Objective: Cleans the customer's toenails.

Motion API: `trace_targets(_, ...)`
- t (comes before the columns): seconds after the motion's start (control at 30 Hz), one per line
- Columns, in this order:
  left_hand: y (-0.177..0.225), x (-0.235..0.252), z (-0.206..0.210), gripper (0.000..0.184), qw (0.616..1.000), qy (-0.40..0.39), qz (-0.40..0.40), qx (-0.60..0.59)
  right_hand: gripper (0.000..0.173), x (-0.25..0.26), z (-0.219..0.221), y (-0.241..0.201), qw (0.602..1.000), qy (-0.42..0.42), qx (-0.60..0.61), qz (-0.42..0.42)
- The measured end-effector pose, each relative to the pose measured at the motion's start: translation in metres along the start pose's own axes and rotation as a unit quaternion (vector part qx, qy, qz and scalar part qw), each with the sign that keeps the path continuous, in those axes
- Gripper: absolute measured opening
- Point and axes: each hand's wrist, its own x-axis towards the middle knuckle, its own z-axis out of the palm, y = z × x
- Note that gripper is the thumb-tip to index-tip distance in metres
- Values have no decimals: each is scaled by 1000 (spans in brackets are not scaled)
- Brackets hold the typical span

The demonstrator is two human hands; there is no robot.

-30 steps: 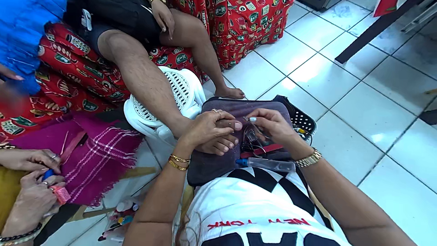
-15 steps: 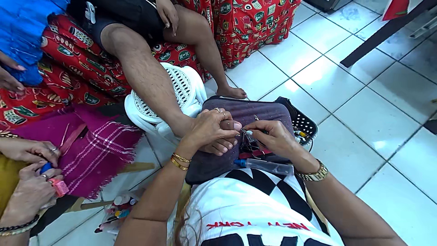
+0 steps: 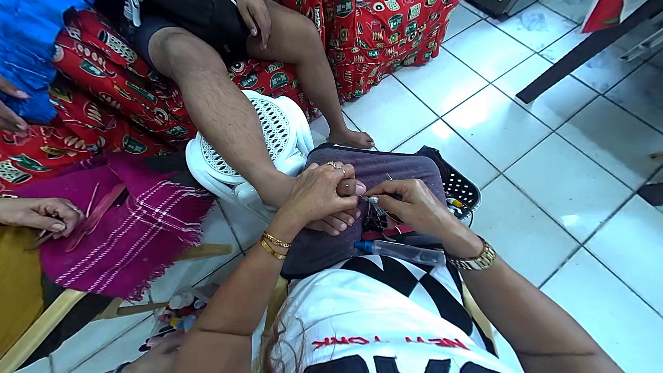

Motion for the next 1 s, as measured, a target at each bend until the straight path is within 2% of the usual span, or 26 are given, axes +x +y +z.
trace_targets(0.2, 0, 0, 1, 31, 1000, 6, -3, 9, 17, 1, 4, -8, 999, 15, 7, 50)
trace_targets(0.3, 0, 0, 1, 31, 1000, 4, -8, 6, 15, 1, 9, -6, 998, 38, -32, 28)
trace_targets(0.33, 0, 0, 1, 31, 1000, 4, -9, 3, 15, 1, 11, -2, 997, 50, -60, -1)
trace_targets(0.43, -2, -2, 1, 33, 1000, 3, -13, 4, 17, 4, 12, 16, 968, 76, -166, -172)
trace_targets(0.5, -2, -3, 1, 35, 1000, 1, -12, 7, 19, 6, 9, 23, 952, 70, -187, -232)
trace_targets(0.57, 0, -1, -1, 35, 1000, -1, -10, -2, 20, 4, 7, 22, 960, 62, -163, -218)
trace_targets(0.73, -2, 1, 1, 36, 1000, -3, -18, -8, 18, -1, 4, 7, 994, 40, -68, -80)
trace_targets(1.0, 0, -3, 0, 34, 1000, 11, -16, 11, 16, -2, 12, 0, 993, 63, -81, -50)
